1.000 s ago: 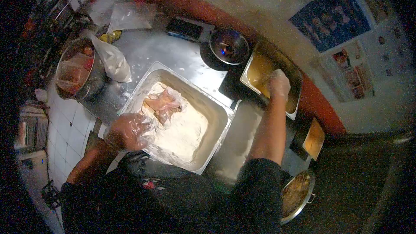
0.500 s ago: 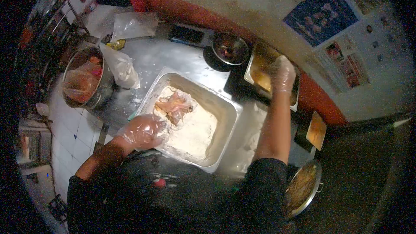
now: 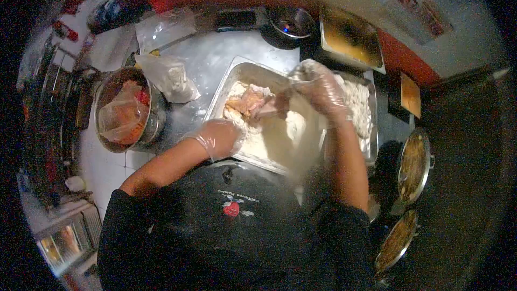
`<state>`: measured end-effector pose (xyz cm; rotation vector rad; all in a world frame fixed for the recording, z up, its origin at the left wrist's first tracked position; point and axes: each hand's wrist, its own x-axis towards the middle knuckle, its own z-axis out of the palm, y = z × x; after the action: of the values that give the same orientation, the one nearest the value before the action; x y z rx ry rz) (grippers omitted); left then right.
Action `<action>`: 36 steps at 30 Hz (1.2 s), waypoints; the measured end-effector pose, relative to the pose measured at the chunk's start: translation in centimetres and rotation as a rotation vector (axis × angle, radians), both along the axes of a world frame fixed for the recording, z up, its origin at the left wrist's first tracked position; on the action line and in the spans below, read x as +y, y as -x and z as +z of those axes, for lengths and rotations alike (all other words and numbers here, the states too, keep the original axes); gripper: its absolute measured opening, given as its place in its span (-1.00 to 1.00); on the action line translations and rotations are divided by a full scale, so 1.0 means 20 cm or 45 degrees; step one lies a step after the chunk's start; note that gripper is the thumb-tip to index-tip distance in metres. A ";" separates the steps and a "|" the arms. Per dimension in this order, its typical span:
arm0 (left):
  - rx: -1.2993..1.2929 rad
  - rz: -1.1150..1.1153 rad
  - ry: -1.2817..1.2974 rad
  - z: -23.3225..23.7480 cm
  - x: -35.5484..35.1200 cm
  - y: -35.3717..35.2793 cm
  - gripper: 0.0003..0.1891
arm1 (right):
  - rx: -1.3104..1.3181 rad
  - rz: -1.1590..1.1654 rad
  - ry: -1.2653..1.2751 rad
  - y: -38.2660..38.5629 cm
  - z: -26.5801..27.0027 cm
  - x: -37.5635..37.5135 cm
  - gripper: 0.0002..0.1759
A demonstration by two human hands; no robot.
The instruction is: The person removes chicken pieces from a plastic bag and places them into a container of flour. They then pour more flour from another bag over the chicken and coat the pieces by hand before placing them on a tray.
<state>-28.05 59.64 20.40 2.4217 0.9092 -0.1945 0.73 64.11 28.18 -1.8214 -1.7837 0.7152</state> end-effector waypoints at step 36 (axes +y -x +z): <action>-0.072 0.465 -0.300 0.00 0.07 -0.02 -0.02 | 0.193 0.263 0.019 0.19 -0.60 -0.39 -0.74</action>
<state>-27.67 61.00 20.35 2.3996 1.3919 0.1214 -3.05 56.39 16.19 -1.5611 -1.8858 0.9216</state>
